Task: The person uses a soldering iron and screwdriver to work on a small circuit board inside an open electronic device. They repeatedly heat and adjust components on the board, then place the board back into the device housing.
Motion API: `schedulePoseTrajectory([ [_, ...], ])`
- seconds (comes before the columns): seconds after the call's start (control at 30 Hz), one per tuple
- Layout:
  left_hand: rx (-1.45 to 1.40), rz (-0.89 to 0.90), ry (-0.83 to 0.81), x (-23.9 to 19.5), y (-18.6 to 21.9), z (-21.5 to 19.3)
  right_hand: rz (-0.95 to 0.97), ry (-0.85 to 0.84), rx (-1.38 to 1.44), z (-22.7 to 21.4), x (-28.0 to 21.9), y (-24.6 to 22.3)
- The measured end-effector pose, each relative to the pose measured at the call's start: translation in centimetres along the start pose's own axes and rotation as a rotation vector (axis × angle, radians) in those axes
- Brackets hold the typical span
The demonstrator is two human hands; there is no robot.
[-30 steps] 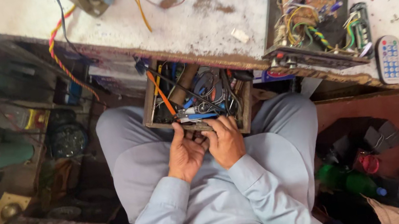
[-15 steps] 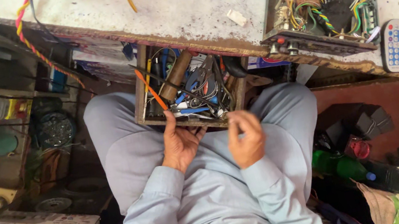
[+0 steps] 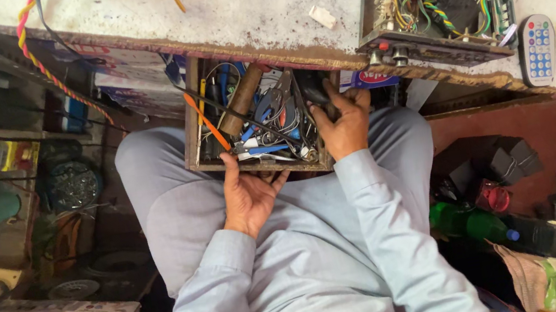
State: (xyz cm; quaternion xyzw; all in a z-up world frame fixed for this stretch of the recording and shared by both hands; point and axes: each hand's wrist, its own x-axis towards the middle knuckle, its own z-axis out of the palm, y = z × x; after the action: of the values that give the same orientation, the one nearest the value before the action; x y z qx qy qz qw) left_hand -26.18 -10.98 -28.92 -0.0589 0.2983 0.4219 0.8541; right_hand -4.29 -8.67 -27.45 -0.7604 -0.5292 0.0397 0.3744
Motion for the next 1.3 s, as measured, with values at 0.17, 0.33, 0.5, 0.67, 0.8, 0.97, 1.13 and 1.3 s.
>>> schedulePoseTrajectory([
  [0.17,-0.007,0.006,-0.02,-0.1,0.1,0.4,0.057,-0.102,0.142,-1.2,0.4,-1.0],
  [0.33,-0.04,0.011,-0.055,-0.5,0.1,0.3,0.102,-0.363,0.367,-3.6,-1.9,-3.1],
  [0.5,-0.083,0.029,-0.088,-0.7,0.2,0.5,0.324,-0.239,0.744,-4.6,-2.2,-1.9],
  [0.67,-0.155,0.031,-0.151,-1.3,0.4,1.2,0.702,0.091,1.238,-7.9,-3.0,2.1],
  [0.8,-0.161,0.038,-0.137,-0.9,0.7,2.0,0.712,0.132,1.443,-10.0,-3.8,3.7],
  [0.97,-0.202,0.104,-0.099,3.3,0.7,2.4,0.759,0.238,1.43,-12.2,-3.9,3.1],
  [1.13,-0.251,0.113,-0.163,12.0,1.6,3.5,0.727,0.247,1.481,-14.7,-4.7,1.1],
  [1.3,-0.23,0.205,-0.1,17.9,4.3,6.2,0.774,0.225,1.47,-18.2,-5.8,0.1],
])
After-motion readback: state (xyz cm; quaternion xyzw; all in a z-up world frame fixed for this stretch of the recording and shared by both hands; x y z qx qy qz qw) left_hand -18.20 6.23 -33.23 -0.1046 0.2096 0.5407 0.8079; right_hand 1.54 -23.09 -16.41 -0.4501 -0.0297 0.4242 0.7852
